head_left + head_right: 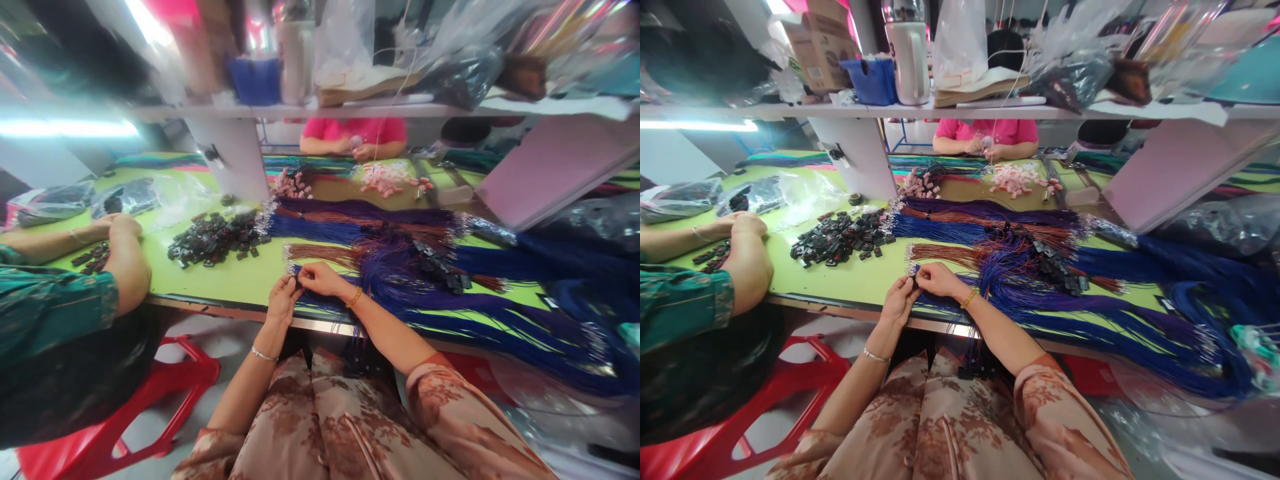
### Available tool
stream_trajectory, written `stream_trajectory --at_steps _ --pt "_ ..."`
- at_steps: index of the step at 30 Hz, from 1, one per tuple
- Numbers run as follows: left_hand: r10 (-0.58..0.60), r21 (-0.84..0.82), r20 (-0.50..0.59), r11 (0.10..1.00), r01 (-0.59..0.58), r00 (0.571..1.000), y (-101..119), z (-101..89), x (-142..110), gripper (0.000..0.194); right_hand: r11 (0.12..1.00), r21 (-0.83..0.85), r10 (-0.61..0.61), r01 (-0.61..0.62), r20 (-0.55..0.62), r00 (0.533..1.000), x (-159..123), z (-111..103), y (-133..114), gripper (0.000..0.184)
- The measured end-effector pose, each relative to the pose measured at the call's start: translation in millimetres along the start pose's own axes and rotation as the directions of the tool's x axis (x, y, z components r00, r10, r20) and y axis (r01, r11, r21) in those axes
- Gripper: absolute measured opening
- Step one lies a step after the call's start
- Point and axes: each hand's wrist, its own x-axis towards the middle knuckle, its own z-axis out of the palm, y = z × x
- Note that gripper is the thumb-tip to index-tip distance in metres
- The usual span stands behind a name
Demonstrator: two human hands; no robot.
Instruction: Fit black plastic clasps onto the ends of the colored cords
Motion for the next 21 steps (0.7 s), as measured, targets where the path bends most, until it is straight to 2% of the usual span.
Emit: stream_trajectory --at_steps 6,10,13,15,18,21 --pt "0.011 0.013 -0.019 1.0 -0.011 1.0 -1 0.4 1 0.023 0.995 -0.089 -0.056 0.056 -0.002 0.998 -1 2 -2 0.011" --pt "0.009 0.023 -0.023 1.0 -0.009 1.0 -2 1.6 0 0.024 0.993 -0.097 -0.068 0.071 0.035 0.997 5 -3 6 0.014" --pt "0.004 0.021 -0.004 1.0 -0.004 1.0 -1 2.4 -1 0.025 0.986 -0.166 -0.009 -0.002 -0.067 0.998 17 -18 15 0.02" --pt "-0.006 0.014 0.015 1.0 0.006 1.0 0 2.6 -2 0.025 0.95 -0.303 0.04 -0.071 -0.106 0.994 28 -26 19 0.02" --pt "-0.016 0.009 0.019 1.0 0.016 1.0 1 2.5 -2 0.027 0.852 -0.513 0.095 -0.111 -0.056 0.994 42 -30 23 0.018" --pt "-0.019 0.018 0.032 1.0 0.019 0.999 3 2.4 -3 0.026 0.765 -0.633 0.143 -0.115 -0.008 0.99 50 -25 23 0.02"
